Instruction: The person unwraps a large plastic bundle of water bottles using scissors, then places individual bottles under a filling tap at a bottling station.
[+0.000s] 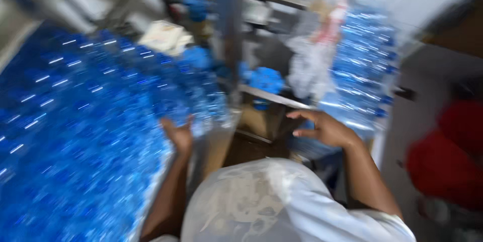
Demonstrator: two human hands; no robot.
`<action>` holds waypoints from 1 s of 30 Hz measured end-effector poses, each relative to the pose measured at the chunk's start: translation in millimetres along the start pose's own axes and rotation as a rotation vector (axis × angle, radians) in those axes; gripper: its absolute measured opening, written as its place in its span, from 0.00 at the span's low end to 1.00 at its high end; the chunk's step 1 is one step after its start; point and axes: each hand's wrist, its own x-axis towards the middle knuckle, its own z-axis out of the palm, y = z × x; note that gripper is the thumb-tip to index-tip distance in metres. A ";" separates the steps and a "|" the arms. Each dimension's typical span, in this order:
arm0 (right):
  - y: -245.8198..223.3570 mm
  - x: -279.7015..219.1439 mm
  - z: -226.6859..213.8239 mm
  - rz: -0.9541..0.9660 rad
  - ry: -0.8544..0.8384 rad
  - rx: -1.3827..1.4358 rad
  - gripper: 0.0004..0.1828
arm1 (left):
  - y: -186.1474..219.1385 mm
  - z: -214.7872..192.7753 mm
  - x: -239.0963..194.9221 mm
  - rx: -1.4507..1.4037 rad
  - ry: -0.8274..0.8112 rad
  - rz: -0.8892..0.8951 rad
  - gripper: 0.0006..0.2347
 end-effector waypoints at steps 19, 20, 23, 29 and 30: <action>194.4 -25.4 -159.0 0.688 -0.030 -0.447 0.46 | 81.2 43.6 -37.7 0.942 0.084 0.989 0.32; 196.9 -22.3 -165.0 0.681 -0.035 -0.450 0.46 | 73.0 62.3 -42.7 0.949 0.091 0.988 0.32; 204.5 -19.2 -171.6 0.671 -0.103 -0.535 0.49 | 52.3 132.7 -62.1 0.540 -0.241 1.083 0.44; 217.0 -33.5 -180.2 0.631 -0.030 -0.600 0.41 | 56.5 328.7 -180.3 0.398 -1.396 0.321 0.19; 208.8 -39.0 -187.0 0.650 0.043 -0.590 0.40 | 55.0 360.1 -193.7 0.002 -1.503 0.446 0.14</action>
